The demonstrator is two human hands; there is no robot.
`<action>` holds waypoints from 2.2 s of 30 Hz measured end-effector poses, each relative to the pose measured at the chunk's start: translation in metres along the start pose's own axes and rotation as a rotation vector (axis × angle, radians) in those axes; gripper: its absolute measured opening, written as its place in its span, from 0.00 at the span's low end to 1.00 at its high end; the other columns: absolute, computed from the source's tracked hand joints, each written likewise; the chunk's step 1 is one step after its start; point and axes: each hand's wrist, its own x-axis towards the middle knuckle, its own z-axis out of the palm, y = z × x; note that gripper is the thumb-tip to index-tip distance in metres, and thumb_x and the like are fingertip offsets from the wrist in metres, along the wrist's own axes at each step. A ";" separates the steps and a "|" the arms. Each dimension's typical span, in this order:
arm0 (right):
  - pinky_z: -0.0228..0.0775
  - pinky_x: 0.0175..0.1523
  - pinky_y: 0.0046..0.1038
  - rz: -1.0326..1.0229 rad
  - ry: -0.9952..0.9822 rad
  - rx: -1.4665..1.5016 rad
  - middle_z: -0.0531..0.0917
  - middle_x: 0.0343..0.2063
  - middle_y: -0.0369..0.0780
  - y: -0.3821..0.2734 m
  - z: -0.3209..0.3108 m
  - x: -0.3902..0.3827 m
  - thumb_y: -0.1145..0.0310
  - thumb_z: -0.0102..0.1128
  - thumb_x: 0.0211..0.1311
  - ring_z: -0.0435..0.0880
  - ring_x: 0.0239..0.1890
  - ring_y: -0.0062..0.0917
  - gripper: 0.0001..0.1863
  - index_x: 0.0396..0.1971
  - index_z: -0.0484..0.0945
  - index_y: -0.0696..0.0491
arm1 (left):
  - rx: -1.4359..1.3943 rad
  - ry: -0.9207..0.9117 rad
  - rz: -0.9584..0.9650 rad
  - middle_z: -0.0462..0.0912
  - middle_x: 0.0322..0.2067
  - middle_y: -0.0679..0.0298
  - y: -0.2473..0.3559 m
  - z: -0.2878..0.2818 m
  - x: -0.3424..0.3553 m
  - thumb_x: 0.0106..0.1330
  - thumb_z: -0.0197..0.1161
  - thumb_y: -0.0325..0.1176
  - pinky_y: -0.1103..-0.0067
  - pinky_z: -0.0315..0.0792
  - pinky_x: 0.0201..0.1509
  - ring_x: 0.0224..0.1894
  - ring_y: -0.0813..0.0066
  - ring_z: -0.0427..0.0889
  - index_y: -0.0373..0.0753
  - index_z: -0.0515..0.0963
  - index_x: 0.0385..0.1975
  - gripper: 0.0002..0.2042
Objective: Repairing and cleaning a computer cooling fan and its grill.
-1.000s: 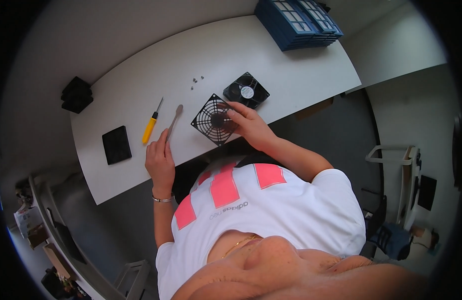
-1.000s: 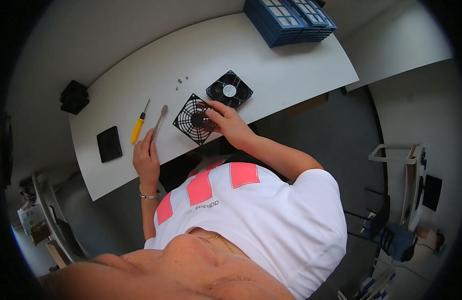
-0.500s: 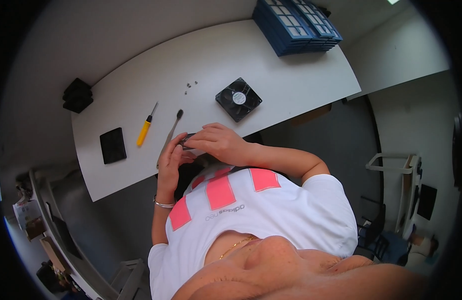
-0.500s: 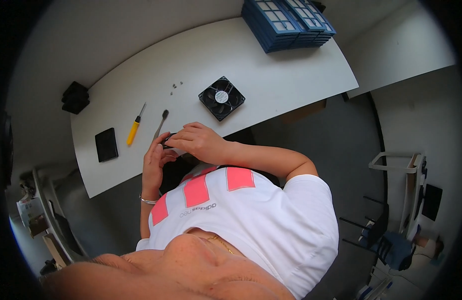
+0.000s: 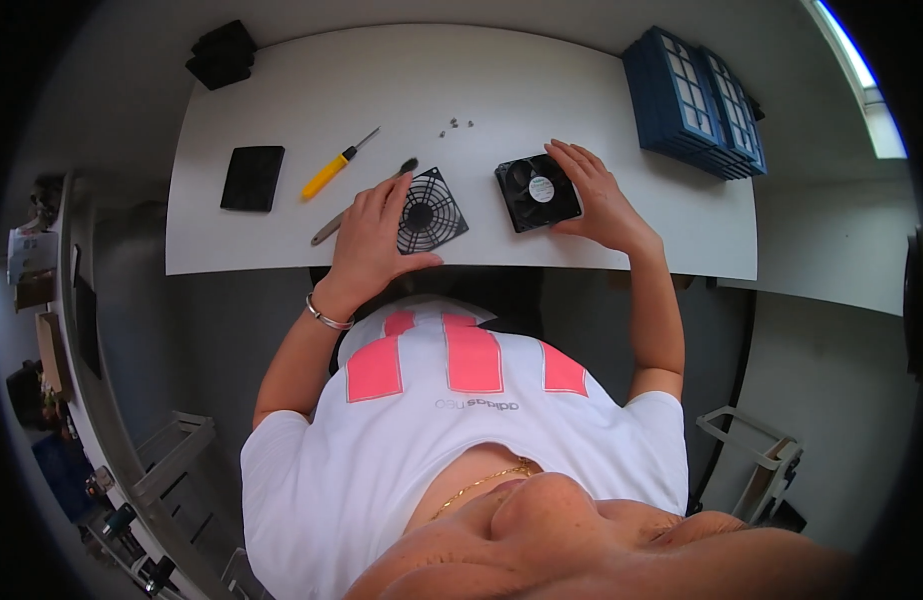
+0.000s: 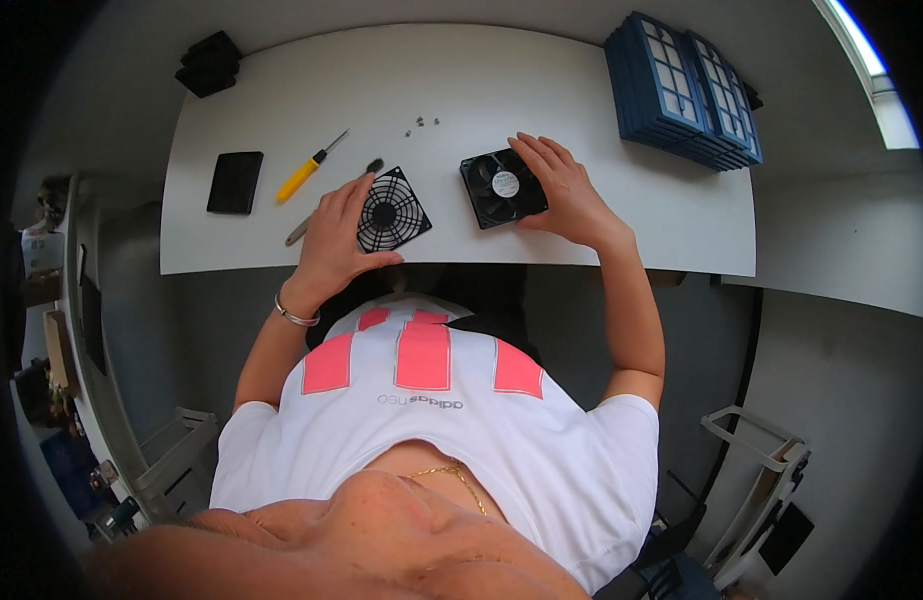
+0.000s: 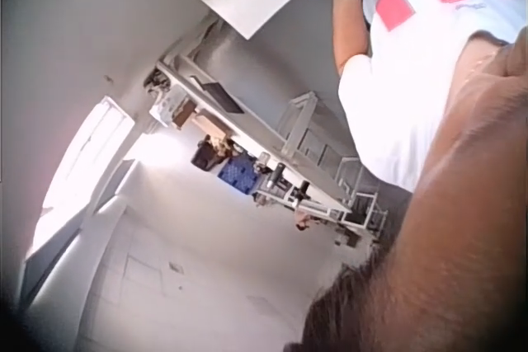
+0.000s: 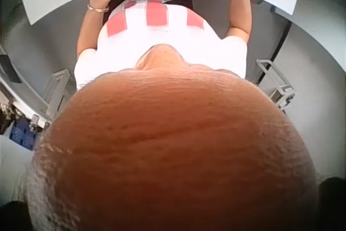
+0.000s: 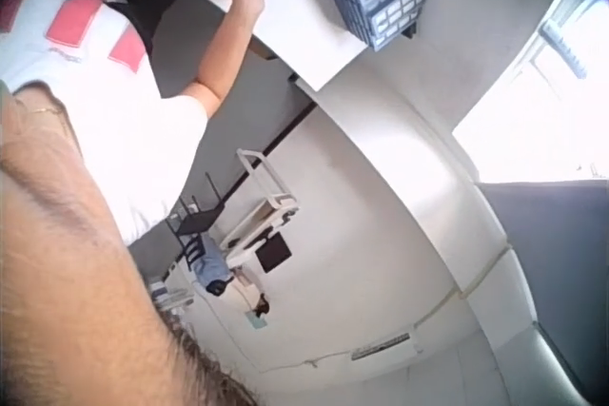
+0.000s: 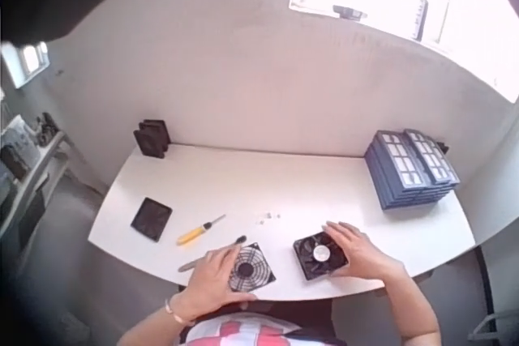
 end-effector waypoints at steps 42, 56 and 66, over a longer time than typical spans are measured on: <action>0.59 0.72 0.41 -0.098 0.190 0.462 0.70 0.68 0.44 -0.033 0.059 -0.020 0.59 0.85 0.36 0.69 0.67 0.42 0.60 0.73 0.59 0.53 | -0.032 -0.231 0.294 0.69 0.66 0.58 0.040 -0.007 0.046 0.44 0.80 0.35 0.63 0.60 0.71 0.67 0.56 0.68 0.47 0.65 0.71 0.48; 0.60 0.71 0.43 -0.080 0.197 0.389 0.70 0.63 0.45 -0.037 0.062 -0.017 0.58 0.84 0.35 0.66 0.67 0.44 0.57 0.69 0.62 0.52 | -0.089 -0.200 0.302 0.69 0.66 0.57 0.034 -0.002 0.045 0.42 0.80 0.33 0.63 0.64 0.71 0.68 0.56 0.69 0.44 0.63 0.71 0.50; 0.62 0.71 0.43 -0.104 0.116 0.371 0.70 0.63 0.45 -0.034 0.057 -0.006 0.59 0.84 0.33 0.65 0.67 0.44 0.55 0.66 0.64 0.53 | -0.116 -0.212 0.272 0.68 0.67 0.56 0.024 -0.005 0.042 0.42 0.81 0.35 0.64 0.64 0.72 0.68 0.53 0.67 0.44 0.62 0.72 0.51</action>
